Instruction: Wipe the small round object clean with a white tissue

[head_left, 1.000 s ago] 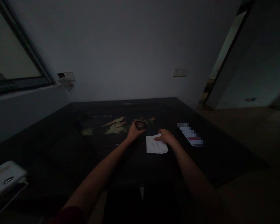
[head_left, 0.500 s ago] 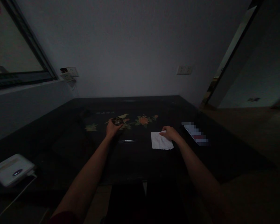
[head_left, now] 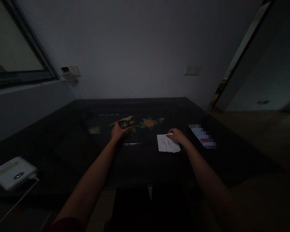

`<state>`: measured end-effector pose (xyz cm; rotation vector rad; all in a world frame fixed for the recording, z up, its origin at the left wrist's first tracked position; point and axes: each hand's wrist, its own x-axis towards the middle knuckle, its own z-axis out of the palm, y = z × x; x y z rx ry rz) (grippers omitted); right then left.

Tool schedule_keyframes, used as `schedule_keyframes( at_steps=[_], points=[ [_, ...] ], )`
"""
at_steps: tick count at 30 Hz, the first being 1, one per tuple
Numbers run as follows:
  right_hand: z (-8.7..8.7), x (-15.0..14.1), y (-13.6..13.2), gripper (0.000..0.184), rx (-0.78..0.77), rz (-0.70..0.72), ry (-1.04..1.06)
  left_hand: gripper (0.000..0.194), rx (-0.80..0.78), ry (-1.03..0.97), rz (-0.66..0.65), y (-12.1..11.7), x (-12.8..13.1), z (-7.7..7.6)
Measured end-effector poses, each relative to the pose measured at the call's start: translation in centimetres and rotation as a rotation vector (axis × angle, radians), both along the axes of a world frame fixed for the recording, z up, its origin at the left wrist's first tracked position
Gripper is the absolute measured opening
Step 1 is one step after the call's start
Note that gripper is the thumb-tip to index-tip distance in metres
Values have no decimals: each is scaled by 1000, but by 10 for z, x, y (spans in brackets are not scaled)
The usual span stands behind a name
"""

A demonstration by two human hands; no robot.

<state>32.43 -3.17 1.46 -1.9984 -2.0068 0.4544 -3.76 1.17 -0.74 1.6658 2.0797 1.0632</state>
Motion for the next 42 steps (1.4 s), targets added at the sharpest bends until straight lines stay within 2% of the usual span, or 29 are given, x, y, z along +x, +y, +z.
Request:
schedule_keyframes(
  at_steps=[7,13,16,18,21,23,26,27,29,32,36,39,42],
  points=[
    [2,-1,-1,17,19,-30,47,78,-7,15,-21,-2,0,2],
    [7,-7,-1,15,57,-23,232,78,28,12,-56,2,-1,-2],
    [11,-12,-1,18,84,19,371,88,102,27,-99,2,1,-2],
    [12,-15,-3,21,85,36,474,88,205,51,-106,-1,3,4],
    [13,-21,-5,24,94,34,628,67,359,47,-114,-11,12,21],
    [11,-25,-7,27,105,32,727,50,422,-12,-196,-19,23,32],
    [7,-32,-8,32,136,34,839,31,306,-239,-451,-29,50,34],
    [6,-35,-8,33,152,39,867,31,230,-323,-540,-32,61,31],
    [3,-41,-9,34,177,69,914,34,102,-474,-623,-37,82,20],
    [0,-50,-11,36,207,127,947,48,-81,-714,-654,-46,103,7],
    [-5,-58,-12,35,221,163,973,65,-242,-883,-667,-56,107,9],
    [-7,-62,-12,33,239,167,959,69,-297,-873,-658,-62,104,16],
    [-9,-65,-13,29,248,201,941,62,-273,-784,-667,-64,106,20]
  ],
)
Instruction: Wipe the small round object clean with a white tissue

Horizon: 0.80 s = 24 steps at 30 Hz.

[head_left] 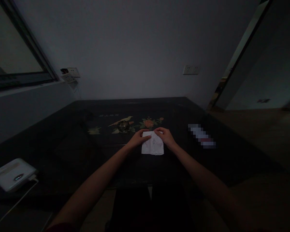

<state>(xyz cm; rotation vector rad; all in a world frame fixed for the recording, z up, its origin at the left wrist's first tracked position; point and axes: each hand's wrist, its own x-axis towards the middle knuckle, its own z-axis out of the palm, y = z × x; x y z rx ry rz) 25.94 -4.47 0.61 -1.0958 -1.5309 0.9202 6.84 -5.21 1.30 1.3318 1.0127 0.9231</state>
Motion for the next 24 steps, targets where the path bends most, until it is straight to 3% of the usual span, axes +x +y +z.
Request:
schedule_keyframes(
  at_steps=[5,9,11,16,20,24],
  points=[
    [0,-3,-3,31,-75,92,68,49,49,26,24,0,-8,8],
    [-1,-1,-4,36,-159,131,131,49,74,74,90,4,-45,12],
    [-1,1,-3,36,-161,131,142,50,70,171,122,7,-72,10],
    [-4,4,1,30,-186,109,116,43,107,563,374,17,-124,1],
    [-7,5,4,27,-178,114,85,40,232,854,468,22,-133,-3],
    [-8,5,5,28,-172,132,60,46,268,954,457,21,-132,-7]
  ],
)
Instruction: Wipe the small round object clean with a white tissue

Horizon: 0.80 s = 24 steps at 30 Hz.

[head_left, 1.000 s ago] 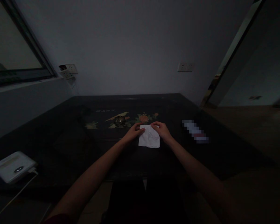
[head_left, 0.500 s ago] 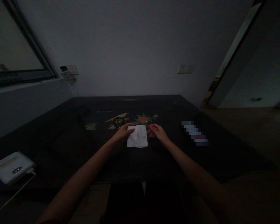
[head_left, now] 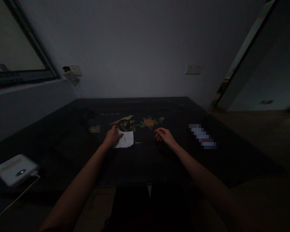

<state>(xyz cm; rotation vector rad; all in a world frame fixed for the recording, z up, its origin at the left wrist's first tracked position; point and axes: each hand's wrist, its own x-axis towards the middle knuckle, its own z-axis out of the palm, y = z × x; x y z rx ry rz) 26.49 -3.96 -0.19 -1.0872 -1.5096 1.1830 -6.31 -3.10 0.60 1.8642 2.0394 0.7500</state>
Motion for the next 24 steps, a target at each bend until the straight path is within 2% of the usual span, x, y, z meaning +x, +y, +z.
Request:
schedule_keyframes(
  at_steps=[4,9,17,24],
  points=[
    [0,-1,0,29,13,10,-16,44,20,40,-8,-2,0,-1],
    [1,-1,-1,28,21,7,-23,39,-23,107,36,-4,-3,6],
    [1,-1,-1,26,22,7,-41,24,16,199,-52,-5,-2,8],
    [0,0,-1,26,19,26,-43,23,2,170,-128,2,-11,4]
  ],
)
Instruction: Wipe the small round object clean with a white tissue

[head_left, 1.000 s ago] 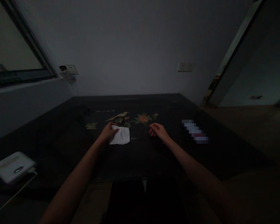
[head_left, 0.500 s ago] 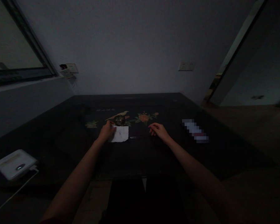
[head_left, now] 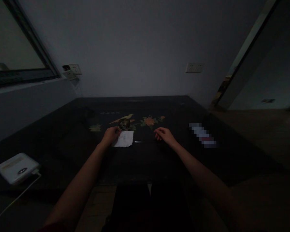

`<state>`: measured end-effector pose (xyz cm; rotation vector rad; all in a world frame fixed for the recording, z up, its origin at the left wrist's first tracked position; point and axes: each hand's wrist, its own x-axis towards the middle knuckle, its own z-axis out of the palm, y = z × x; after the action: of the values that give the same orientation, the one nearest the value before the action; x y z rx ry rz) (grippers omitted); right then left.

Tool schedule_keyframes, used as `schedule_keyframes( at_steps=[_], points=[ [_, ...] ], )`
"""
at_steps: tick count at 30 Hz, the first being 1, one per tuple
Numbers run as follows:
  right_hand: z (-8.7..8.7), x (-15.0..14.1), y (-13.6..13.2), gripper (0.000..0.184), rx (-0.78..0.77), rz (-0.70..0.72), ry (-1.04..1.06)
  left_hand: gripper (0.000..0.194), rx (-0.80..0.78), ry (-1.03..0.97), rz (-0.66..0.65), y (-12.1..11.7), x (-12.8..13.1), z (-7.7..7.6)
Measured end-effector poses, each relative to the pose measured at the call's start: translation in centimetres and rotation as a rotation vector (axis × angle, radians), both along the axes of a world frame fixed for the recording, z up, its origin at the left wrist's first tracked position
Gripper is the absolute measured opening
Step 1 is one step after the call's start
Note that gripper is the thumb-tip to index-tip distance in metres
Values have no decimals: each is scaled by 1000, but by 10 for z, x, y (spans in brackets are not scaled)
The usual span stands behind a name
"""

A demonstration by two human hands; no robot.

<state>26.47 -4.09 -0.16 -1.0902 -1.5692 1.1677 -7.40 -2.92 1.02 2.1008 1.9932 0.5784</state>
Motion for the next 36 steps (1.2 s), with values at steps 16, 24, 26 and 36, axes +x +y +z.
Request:
schedule_keyframes(
  at_steps=[16,24,26,36],
  points=[
    [2,-1,-3,22,42,-45,-57,22,78,0,-24,-5,-7,8],
    [4,-1,-3,16,38,-43,-78,26,78,29,-29,-4,-2,3],
    [4,-1,-3,15,42,-49,-85,28,71,56,-34,-2,-2,0],
    [3,-2,-3,14,47,-52,-85,24,80,133,-44,-5,-5,1]
  ],
)
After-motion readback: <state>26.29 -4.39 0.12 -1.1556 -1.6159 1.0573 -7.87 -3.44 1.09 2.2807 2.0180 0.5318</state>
